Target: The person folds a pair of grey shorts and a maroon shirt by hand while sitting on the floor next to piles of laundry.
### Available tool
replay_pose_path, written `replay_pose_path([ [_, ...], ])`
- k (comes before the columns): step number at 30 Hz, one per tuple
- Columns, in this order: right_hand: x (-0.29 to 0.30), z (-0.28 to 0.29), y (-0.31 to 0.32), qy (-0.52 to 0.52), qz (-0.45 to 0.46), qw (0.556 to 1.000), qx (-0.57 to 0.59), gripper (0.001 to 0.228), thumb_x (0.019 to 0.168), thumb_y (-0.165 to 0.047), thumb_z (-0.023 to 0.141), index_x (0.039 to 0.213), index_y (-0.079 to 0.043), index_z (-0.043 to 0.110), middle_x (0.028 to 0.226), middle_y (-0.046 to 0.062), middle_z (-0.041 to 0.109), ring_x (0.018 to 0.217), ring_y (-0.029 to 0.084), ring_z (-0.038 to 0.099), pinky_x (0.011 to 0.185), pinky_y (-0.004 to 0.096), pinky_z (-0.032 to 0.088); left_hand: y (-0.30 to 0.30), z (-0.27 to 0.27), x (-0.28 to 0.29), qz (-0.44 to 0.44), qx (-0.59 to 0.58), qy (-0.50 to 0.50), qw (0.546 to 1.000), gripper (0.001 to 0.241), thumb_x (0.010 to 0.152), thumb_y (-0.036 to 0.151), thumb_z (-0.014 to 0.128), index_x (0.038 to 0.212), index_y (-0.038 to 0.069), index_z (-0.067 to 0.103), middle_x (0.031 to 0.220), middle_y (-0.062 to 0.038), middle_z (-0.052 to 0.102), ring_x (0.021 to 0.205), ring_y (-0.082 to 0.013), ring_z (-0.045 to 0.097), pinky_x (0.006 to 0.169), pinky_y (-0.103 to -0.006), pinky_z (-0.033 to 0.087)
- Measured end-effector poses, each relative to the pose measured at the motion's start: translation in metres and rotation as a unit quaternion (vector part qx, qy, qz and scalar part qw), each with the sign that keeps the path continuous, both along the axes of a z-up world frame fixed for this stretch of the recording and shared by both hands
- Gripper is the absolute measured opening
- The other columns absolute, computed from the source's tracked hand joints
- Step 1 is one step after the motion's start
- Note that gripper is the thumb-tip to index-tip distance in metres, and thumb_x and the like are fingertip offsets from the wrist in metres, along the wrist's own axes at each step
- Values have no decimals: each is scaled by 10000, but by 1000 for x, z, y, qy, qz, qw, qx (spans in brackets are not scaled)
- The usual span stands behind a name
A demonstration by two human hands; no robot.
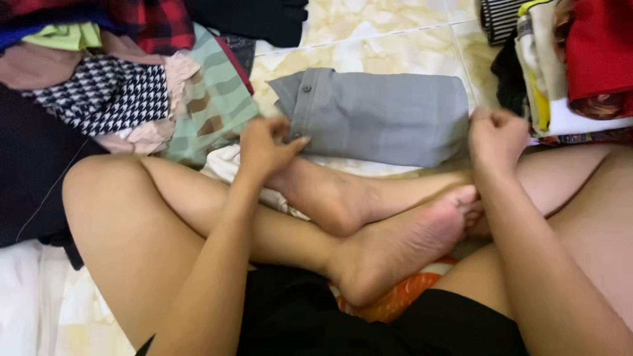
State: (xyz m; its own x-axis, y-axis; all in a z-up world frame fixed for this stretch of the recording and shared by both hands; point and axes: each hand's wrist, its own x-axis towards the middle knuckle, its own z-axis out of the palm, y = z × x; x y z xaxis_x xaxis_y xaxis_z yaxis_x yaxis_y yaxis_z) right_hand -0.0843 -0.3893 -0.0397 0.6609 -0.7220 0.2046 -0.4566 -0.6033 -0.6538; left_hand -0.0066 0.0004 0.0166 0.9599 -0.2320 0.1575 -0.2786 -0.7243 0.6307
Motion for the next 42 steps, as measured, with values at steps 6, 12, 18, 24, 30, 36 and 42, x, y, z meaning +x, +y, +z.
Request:
replay_pose_path([
  [6, 40, 31, 16, -105, 13, 994, -7, 301, 937, -350, 704, 875, -58, 743, 807, 229, 694, 846, 462, 670, 719, 511, 491, -44, 13, 49, 156, -37, 6, 987, 434, 799, 565, 758, 816, 154, 617, 741, -59, 657, 828, -326, 694, 713, -485, 533],
  [12, 53, 62, 26, 1, 122, 964, 234, 644, 1006, -437, 651, 533, -243, 260, 589, -112, 198, 579, 66, 191, 533, 285, 112, -79, -1, 57, 164, 119, 0, 979, 319, 985, 330, 456, 925, 92, 660, 875, -213, 698, 852, -476, 640, 710, -597, 464],
  [18, 66, 36, 7, -126, -56, 886, 443, 307, 697, -301, 865, 961, -181, 764, 961, -80, 772, 812, 35, 696, 749, 246, 577, -62, -14, 43, 127, 83, -177, 973, 260, 978, 341, 544, 812, 140, 544, 666, -177, 652, 626, -488, 595, 519, -604, 381],
  [24, 68, 25, -8, -163, -63, 949, 264, 117, 663, -104, 671, 684, -205, 727, 630, -122, 571, 602, 3, 523, 499, 224, 381, -73, 7, 51, 121, 1, -174, 977, 187, 961, 245, 554, 831, 115, 522, 839, -108, 566, 722, -403, 571, 605, -529, 407],
  [30, 40, 75, 98, -36, 184, 949, -254, 682, 859, -182, 750, 1442, 27, 464, 1465, 328, 331, 1314, 528, 320, 1057, 630, 276, -131, -5, 35, -82, 1, -268, 960, 287, 957, 103, 446, 1178, 22, 611, 1304, -163, 591, 1262, -322, 533, 1073, -469, 393],
  [36, 46, 76, 149, 267, 211, 930, -140, 716, 958, -468, 265, 1563, -85, 231, 1558, 351, -41, 1398, 589, -87, 1019, 796, -94, -141, -46, 15, -83, 245, -195, 946, 515, 1012, 325, 386, 1487, 126, 393, 1537, -62, 424, 1440, -288, 327, 1209, -462, 203],
  [42, 64, 103, 133, 393, 255, 883, -8, 844, 845, -719, 183, 1586, -368, -19, 1545, 231, -298, 1372, 485, -319, 988, 755, -210, -142, -44, 14, -36, 155, -194, 968, 537, 970, 331, 478, 1447, 85, 456, 1547, -115, 392, 1423, -376, 376, 1182, -528, 273],
])
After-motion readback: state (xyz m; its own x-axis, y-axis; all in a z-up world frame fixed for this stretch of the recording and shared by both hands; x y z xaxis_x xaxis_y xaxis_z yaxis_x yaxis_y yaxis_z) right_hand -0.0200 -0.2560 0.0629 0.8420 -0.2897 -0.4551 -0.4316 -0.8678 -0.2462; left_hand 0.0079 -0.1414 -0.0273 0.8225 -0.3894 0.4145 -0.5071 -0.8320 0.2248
